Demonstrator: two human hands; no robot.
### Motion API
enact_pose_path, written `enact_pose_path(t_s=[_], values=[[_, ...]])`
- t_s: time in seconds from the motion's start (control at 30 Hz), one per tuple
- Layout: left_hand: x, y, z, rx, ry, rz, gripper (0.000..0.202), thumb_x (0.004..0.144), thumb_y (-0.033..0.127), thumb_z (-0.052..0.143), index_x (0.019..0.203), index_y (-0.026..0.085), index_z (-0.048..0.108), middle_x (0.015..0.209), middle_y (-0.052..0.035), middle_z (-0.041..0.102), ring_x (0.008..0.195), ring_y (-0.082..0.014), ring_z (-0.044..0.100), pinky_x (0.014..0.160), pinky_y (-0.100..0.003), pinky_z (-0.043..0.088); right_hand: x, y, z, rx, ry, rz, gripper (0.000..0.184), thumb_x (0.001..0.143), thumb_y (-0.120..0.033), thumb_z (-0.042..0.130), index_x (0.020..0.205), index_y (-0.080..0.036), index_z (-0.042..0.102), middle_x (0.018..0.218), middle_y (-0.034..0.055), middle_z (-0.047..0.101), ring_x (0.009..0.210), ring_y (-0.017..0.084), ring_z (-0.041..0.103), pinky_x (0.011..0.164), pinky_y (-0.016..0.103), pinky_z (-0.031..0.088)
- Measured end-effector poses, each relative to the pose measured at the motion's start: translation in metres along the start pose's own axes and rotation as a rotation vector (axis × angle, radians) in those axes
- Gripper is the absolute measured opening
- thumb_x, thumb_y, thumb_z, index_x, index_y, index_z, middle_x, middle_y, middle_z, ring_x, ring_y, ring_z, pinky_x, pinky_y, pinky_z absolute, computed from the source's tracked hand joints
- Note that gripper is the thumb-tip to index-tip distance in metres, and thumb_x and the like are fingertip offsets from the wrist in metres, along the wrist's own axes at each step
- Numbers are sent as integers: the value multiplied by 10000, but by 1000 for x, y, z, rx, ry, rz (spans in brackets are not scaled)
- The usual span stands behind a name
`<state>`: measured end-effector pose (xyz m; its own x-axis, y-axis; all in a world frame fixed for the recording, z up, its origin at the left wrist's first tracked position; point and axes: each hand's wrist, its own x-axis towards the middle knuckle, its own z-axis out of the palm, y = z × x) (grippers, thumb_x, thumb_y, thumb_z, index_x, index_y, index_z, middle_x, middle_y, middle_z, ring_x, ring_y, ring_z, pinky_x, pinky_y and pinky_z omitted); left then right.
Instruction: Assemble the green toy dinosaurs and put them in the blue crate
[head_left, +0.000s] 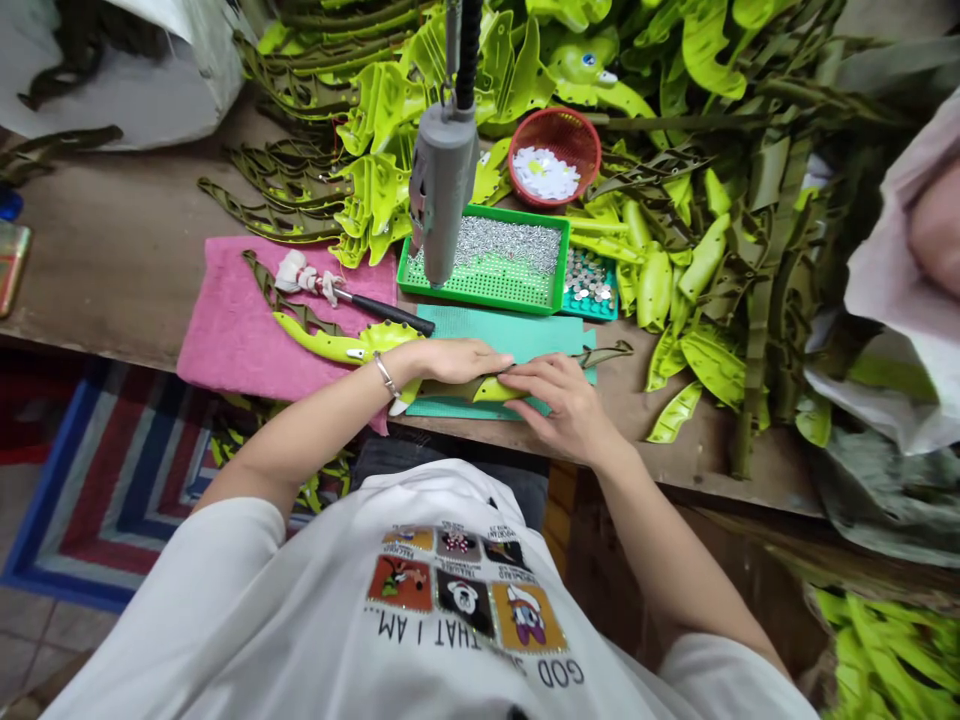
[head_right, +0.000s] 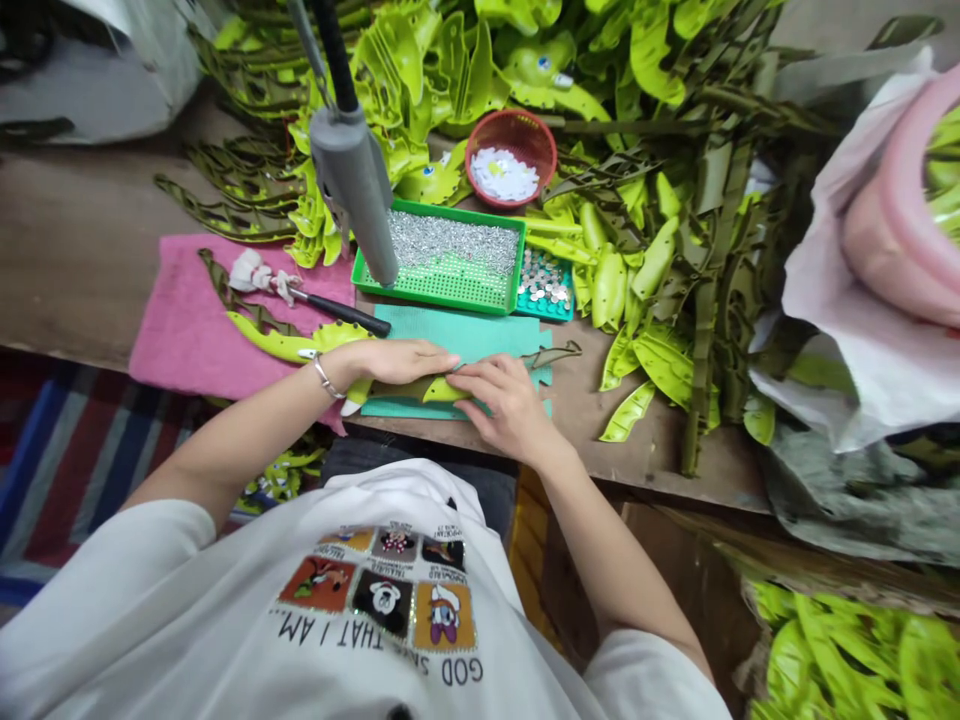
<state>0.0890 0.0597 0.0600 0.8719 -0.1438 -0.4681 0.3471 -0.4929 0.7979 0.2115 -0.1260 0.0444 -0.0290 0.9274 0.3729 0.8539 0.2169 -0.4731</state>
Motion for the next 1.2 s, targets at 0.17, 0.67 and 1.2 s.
enact_pose_path(t_s=[0.17,0.67,1.2], values=[[-3,-1,-2,-103,-18,10,556,923,589,258,786,161,585,754,-16,524,722,-147,421,704,-257,375,-2,0,2,31,9,18,236,902,-222,631,1130,-214,689,1034,81,748,930,239,586,842,436,507],[-10,0,-8,-1,-128,32,367,711,523,625,709,198,455,632,54,356,572,-107,323,536,-264,243,-27,-4,-2,229,654,645,510,746,-443,792,1179,-247,608,1163,82,624,1064,237,622,928,454,539],[-12,1,-10,6,-123,-8,482,734,584,615,933,144,606,764,35,457,694,-128,391,619,-243,298,-11,-8,13,1372,669,1261,497,410,-403,975,587,-164,577,598,-33,670,560,94,649,588,231,610]])
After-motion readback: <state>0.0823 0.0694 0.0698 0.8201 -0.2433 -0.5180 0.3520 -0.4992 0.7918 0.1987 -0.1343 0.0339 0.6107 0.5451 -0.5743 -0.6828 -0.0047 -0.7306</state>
